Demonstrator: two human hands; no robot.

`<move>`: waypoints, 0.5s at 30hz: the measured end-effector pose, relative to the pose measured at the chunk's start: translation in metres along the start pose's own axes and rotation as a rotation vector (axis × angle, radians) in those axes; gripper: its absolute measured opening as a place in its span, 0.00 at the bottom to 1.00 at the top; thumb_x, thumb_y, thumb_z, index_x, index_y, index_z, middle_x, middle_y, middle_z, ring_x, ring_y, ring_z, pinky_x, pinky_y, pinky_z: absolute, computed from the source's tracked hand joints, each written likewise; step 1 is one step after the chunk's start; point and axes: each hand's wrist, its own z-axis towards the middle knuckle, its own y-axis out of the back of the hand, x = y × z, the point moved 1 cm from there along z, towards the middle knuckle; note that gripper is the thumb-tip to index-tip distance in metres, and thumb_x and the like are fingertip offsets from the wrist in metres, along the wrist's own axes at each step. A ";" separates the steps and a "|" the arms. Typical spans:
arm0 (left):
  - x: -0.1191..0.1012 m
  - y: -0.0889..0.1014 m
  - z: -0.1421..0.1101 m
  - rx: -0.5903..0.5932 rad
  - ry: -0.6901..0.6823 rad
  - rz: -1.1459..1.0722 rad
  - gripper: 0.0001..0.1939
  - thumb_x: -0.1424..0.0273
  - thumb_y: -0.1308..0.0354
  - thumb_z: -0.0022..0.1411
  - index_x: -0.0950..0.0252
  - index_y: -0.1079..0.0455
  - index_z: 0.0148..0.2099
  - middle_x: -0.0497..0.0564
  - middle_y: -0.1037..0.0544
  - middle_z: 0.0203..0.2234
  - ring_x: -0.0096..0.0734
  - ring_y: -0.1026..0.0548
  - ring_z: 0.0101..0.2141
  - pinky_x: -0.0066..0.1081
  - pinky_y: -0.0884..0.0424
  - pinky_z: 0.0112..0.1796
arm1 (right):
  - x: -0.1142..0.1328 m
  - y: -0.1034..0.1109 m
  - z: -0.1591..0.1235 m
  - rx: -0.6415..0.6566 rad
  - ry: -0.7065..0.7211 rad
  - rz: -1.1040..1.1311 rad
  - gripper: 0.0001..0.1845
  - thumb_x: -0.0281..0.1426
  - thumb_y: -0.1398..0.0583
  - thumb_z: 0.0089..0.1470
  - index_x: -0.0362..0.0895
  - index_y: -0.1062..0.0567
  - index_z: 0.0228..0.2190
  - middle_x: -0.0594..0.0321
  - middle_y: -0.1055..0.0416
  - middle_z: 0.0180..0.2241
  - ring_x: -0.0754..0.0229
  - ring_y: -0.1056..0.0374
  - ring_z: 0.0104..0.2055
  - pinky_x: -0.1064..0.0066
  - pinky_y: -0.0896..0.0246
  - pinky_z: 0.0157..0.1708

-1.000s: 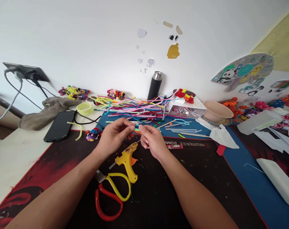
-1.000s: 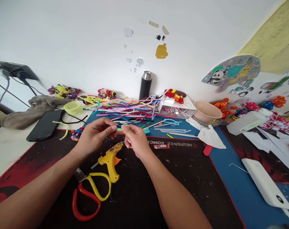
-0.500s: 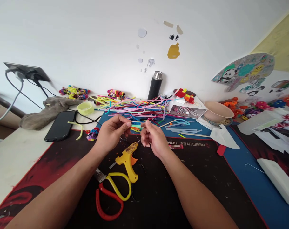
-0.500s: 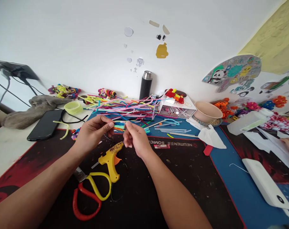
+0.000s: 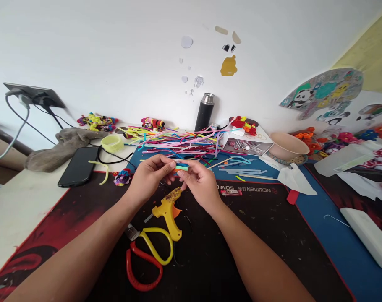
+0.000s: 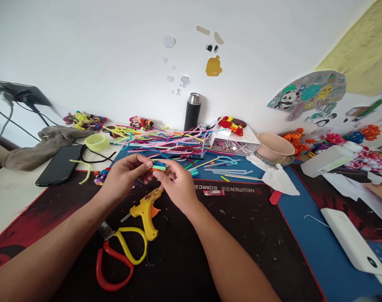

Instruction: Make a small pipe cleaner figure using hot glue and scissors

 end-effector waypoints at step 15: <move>0.003 -0.006 -0.002 -0.010 0.046 -0.098 0.21 0.54 0.20 0.54 0.64 0.22 0.34 0.48 0.21 0.20 0.29 0.24 0.22 0.28 0.29 0.25 | 0.002 -0.002 0.002 -0.021 -0.099 0.174 0.26 0.54 0.31 0.58 0.45 0.21 0.43 0.65 0.22 0.26 0.60 0.23 0.21 0.76 0.45 0.14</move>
